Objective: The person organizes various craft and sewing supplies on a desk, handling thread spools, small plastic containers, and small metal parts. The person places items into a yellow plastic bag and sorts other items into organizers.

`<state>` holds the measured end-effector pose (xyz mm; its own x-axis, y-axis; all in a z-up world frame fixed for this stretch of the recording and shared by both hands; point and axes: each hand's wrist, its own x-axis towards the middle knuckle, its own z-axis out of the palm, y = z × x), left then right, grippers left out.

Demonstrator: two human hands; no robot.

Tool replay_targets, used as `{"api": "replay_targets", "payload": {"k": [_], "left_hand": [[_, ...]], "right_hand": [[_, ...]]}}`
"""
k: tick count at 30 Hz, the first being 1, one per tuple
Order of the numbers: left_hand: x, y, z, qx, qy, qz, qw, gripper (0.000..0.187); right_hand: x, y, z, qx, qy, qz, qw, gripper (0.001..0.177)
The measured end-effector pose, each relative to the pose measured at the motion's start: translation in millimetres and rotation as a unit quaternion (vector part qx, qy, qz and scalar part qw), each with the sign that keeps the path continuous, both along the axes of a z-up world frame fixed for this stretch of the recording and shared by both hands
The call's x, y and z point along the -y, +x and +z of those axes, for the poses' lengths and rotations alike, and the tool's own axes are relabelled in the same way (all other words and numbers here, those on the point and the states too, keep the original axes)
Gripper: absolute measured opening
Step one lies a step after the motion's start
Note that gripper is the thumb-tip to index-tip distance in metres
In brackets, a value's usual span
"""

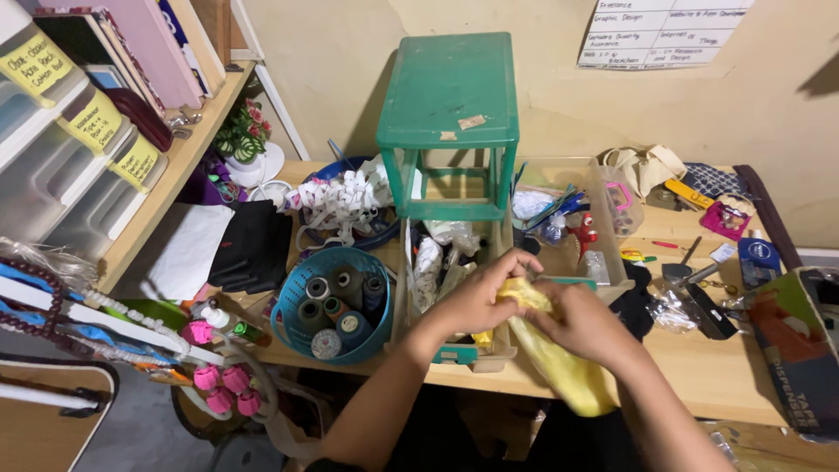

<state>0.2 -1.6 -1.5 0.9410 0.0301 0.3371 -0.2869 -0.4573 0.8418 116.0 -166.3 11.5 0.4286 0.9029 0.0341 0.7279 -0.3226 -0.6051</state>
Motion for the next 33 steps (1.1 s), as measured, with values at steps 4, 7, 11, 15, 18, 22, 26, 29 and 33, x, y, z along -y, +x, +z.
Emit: {"api": "replay_targets", "payload": {"k": [4, 7, 11, 15, 18, 22, 26, 29, 33], "left_hand": [[4, 0, -14, 0.017, 0.154, 0.008, 0.988, 0.029], [8, -1, -25, -0.023, 0.232, 0.021, 0.972, 0.027], [5, -3, -31, 0.029, 0.278, 0.021, 0.96, 0.022], [5, -5, -32, 0.01, 0.339, 0.008, 0.941, 0.018], [10, 2, -31, 0.001, 0.361, -0.023, 0.932, 0.017], [13, 10, -23, 0.12, 0.335, -0.048, 0.933, 0.013], [15, 16, -17, 0.114, 0.341, -0.056, 0.931, 0.009], [15, 14, -11, 0.063, 0.312, -0.05, 0.947, 0.01], [11, 9, -3, 0.1, 0.225, -0.028, 0.969, 0.02]], "right_hand": [[-4, 35, -44, -0.151, 0.002, 0.041, 0.988, 0.019], [-5, 47, -78, -0.316, 0.066, 0.082, 0.943, 0.02], [1, 53, -89, -0.37, -0.009, 0.086, 0.925, 0.024], [7, 60, -79, -0.38, -0.05, 0.148, 0.911, 0.028], [12, 68, -60, -0.218, -0.126, 0.203, 0.946, 0.035], [19, 77, -39, -0.179, -0.099, 0.247, 0.947, 0.028], [25, 75, -24, -0.198, -0.118, 0.195, 0.953, 0.03], [30, 52, -18, -0.051, -0.014, 0.138, 0.989, 0.017], [29, 21, -24, 0.328, 0.079, -0.006, 0.941, 0.017]]}}
